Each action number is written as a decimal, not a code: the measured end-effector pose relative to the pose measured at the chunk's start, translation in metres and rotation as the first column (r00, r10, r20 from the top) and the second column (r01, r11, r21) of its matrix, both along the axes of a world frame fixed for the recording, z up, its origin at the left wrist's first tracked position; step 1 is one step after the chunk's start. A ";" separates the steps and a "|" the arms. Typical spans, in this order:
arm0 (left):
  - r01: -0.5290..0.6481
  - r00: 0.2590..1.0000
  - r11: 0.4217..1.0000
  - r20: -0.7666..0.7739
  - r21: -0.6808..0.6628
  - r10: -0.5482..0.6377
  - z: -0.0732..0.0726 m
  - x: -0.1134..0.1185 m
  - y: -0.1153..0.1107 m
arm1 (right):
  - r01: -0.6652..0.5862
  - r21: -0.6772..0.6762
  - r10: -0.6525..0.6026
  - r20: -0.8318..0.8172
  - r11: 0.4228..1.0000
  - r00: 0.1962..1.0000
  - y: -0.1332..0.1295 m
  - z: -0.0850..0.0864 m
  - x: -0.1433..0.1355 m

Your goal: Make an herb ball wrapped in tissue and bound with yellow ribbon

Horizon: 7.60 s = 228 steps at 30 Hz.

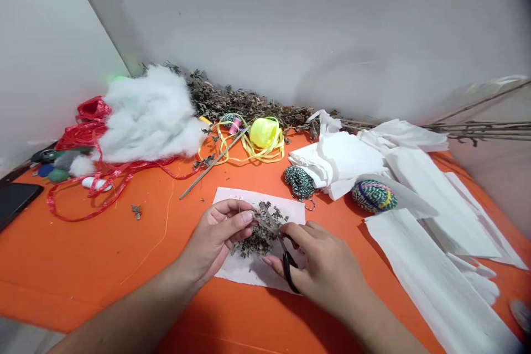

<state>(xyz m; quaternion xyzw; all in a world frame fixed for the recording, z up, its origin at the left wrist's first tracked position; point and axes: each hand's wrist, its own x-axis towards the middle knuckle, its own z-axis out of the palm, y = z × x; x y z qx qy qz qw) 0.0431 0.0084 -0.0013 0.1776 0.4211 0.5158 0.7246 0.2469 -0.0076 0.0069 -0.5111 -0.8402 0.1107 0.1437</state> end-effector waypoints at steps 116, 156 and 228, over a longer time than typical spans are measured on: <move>0.025 0.999 0.999 -0.023 -0.024 -0.025 -0.002 0.000 0.003 | 0.006 -0.160 -0.066 -0.376 0.987 0.924 0.006 -0.026 0.001; -0.043 0.999 0.999 -0.022 0.004 0.043 0.000 -0.001 0.001 | 0.027 -0.048 -0.041 -0.343 0.998 0.938 0.004 -0.021 -0.003; -0.022 1.000 1.000 -0.021 0.010 0.022 0.000 -0.001 0.000 | 0.016 -0.134 -0.060 -0.327 0.991 0.943 0.006 -0.024 0.003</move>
